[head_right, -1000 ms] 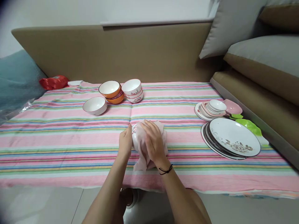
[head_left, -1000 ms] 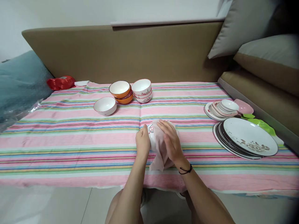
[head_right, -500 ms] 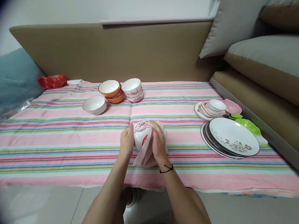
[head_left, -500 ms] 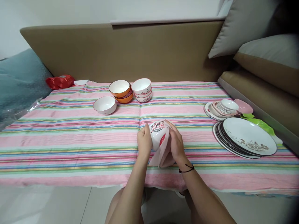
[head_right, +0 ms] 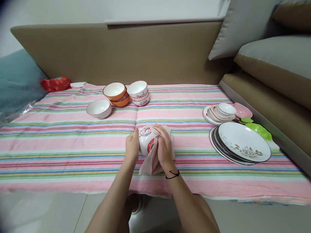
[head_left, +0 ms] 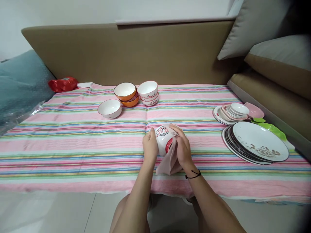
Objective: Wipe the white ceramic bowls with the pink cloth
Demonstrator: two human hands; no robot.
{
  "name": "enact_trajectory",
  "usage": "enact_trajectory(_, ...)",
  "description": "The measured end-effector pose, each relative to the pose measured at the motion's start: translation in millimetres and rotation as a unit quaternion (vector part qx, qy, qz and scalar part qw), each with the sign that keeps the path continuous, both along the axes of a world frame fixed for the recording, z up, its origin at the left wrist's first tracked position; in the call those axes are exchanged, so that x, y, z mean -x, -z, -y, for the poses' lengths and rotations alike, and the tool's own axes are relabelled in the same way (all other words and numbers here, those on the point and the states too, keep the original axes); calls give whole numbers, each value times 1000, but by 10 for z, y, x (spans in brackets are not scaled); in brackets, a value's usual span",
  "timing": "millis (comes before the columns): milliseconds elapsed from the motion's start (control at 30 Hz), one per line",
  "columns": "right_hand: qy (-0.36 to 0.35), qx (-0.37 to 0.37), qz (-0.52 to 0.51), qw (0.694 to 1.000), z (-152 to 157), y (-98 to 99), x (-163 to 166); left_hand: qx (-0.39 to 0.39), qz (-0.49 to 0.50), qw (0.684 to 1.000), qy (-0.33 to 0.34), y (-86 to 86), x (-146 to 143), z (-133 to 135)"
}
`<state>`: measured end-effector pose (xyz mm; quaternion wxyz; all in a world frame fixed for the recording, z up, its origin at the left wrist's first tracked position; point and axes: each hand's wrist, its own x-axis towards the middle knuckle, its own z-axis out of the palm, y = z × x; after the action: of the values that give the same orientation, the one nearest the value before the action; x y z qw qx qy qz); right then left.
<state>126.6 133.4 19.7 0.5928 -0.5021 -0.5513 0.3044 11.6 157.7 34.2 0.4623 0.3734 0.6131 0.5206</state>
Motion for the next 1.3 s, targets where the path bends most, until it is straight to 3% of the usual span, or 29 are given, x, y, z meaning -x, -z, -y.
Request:
enact_trajectory(100, 3, 4, 0, 1000, -4, 17, 7, 6, -5, 1000, -5, 5, -9, 5)
enact_trajectory(333, -18, -83, 175, 981, 44, -78, 30, 5, -7, 1000, -21, -10, 48, -12)
enact_trajectory(633, 33, -10, 25, 999, -12, 10, 33, 0, -24, 1000, 1, -60, -14, 21)
enact_trajectory(867, -36, -116, 223, 967, 32, -93, -30, -10, -25, 1000, -1, -26, 27, -7)
enact_trajectory(967, -54, -155, 251, 954, 33, -136, -37, -22, -24, 999, 31, -34, 26, -6)
enact_trajectory(1067, -31, -134, 208, 968, 19, -134, -35, -43, -41, 996, 66, -66, 4, 13)
enact_trajectory(1300, 32, 8, 14, 999, -29, -59, -84, -74, -89, 988, 101, -133, -52, 65)
